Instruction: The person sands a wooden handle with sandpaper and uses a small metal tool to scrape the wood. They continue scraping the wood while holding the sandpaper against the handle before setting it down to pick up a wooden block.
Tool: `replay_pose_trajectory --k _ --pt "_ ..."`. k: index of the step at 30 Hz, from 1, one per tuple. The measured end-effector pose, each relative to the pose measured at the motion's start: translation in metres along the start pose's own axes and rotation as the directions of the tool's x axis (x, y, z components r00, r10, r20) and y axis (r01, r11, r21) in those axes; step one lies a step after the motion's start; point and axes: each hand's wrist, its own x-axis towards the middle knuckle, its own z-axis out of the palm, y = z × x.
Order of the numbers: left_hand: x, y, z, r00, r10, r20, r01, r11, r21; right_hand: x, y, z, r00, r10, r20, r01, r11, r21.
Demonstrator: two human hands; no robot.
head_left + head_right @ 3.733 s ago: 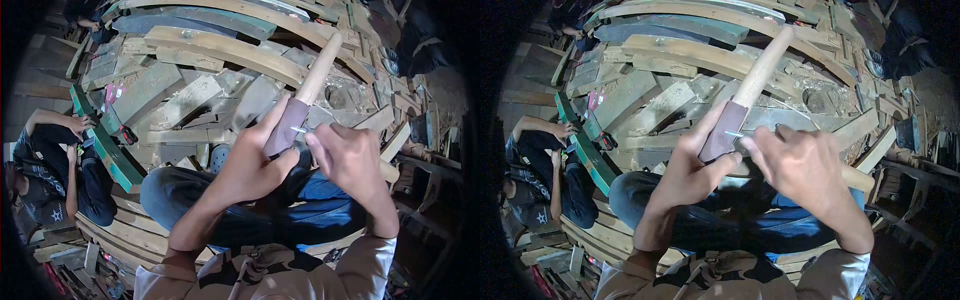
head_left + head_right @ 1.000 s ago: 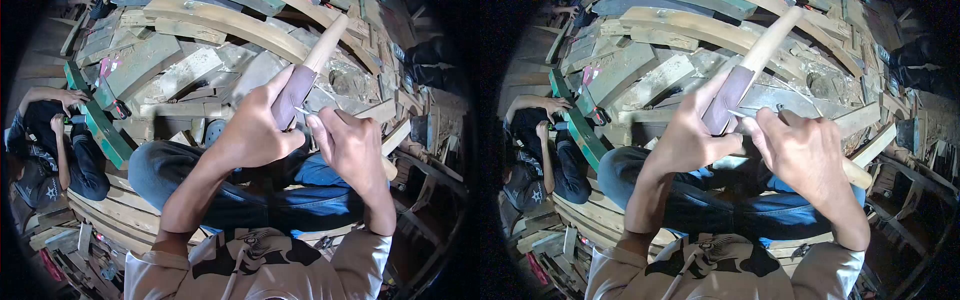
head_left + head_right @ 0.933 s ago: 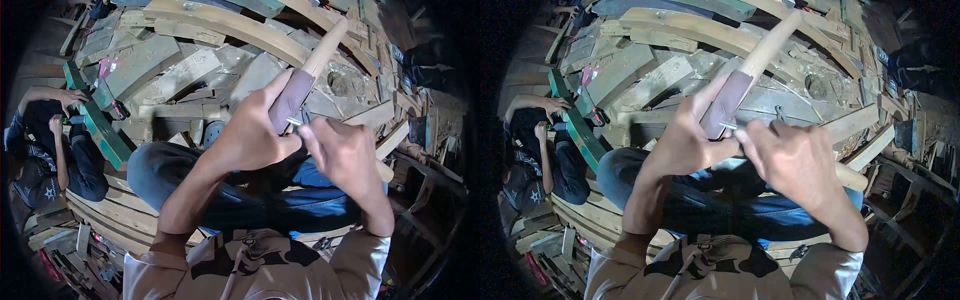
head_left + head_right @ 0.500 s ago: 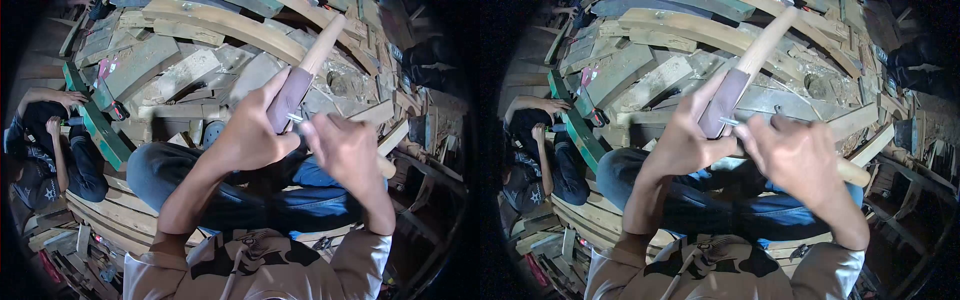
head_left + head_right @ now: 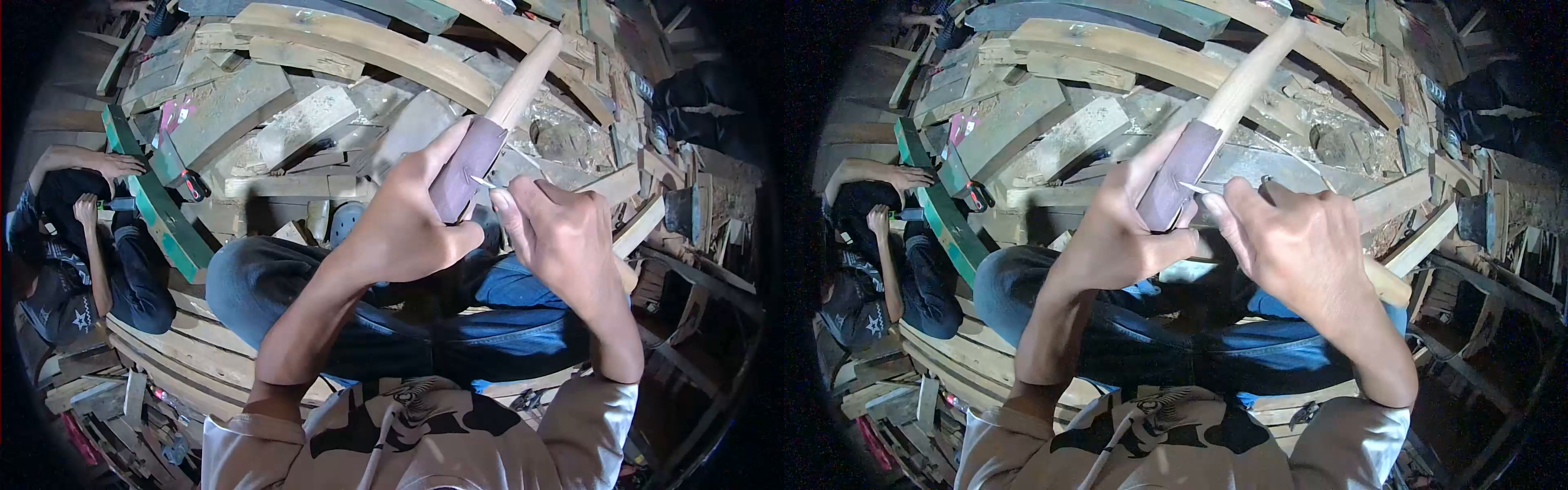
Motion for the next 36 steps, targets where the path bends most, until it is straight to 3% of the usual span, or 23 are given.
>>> replay_pose_trajectory --k 4,7,10,14,17,19,20,21,23,24,27,28,31,33,35,36 --pt "-0.001 0.004 0.003 0.994 -0.107 0.001 0.107 0.994 0.012 0.003 0.007 -0.003 0.993 0.114 -0.010 -0.115 0.992 -0.043" --pt "-0.001 -0.002 0.002 0.999 -0.026 -0.019 0.027 0.998 0.059 0.001 -0.001 0.000 1.000 0.003 -0.002 -0.003 1.000 0.021" --pt "-0.003 0.004 0.002 0.996 -0.086 0.005 0.085 0.995 0.053 0.001 0.009 0.005 0.996 0.083 -0.023 -0.083 0.996 -0.026" --pt "0.001 -0.002 0.003 0.998 -0.063 -0.001 0.063 0.998 0.018 0.001 0.001 0.004 1.000 0.008 -0.022 -0.008 1.000 0.000" --pt "-0.003 0.000 0.006 0.990 -0.138 0.014 0.139 0.990 -0.024 0.006 0.010 -0.002 0.984 0.169 0.049 -0.168 0.986 -0.024" --pt "-0.003 -0.003 0.005 1.000 -0.020 -0.008 0.021 0.996 0.085 0.001 -0.006 0.000 0.999 0.046 -0.010 -0.046 0.999 -0.019" --pt "-0.003 -0.010 0.004 0.994 0.107 -0.030 -0.098 0.969 0.228 0.002 -0.005 0.000 0.999 0.035 0.002 -0.035 0.999 0.035" --pt "-0.001 -0.008 0.004 0.994 0.106 -0.028 -0.096 0.967 0.234 0.004 -0.001 0.001 0.999 0.037 -0.002 -0.036 0.999 0.040" --pt "-0.002 -0.002 0.008 0.997 -0.068 -0.039 0.074 0.980 0.183 0.006 0.008 0.001 0.994 0.106 -0.012 -0.106 0.994 0.023" --pt "-0.004 -0.003 0.009 0.996 -0.075 -0.048 0.082 0.978 0.190 0.006 0.000 -0.002 0.993 0.116 -0.001 -0.116 0.992 -0.059" --pt "-0.005 -0.003 0.007 0.998 -0.011 -0.055 0.026 0.957 0.288 0.002 -0.002 0.004 0.999 0.046 -0.022 -0.045 0.998 0.037" --pt "-0.004 -0.007 0.007 0.996 0.059 -0.067 -0.037 0.955 0.295 0.005 0.002 0.001 0.998 0.062 0.015 -0.062 0.998 -0.035" --pt "-0.004 0.003 0.008 0.995 -0.079 -0.054 0.089 0.969 0.228 0.007 0.003 -0.005 0.989 0.148 -0.010 -0.148 0.989 -0.008" --pt "-0.003 -0.003 0.006 0.996 0.065 -0.059 -0.042 0.945 0.325 0.004 -0.003 0.003 0.998 0.054 -0.040 -0.052 0.998 0.041" --pt "-0.002 -0.004 0.009 0.995 0.084 -0.050 -0.053 0.893 0.447 0.001 -0.004 0.005 0.984 0.175 -0.024 -0.172 0.979 0.113" --pt "-0.002 0.000 0.010 0.999 0.001 -0.036 0.014 0.909 0.416 -0.001 -0.002 0.006 0.983 0.182 -0.006 -0.181 0.977 0.113"
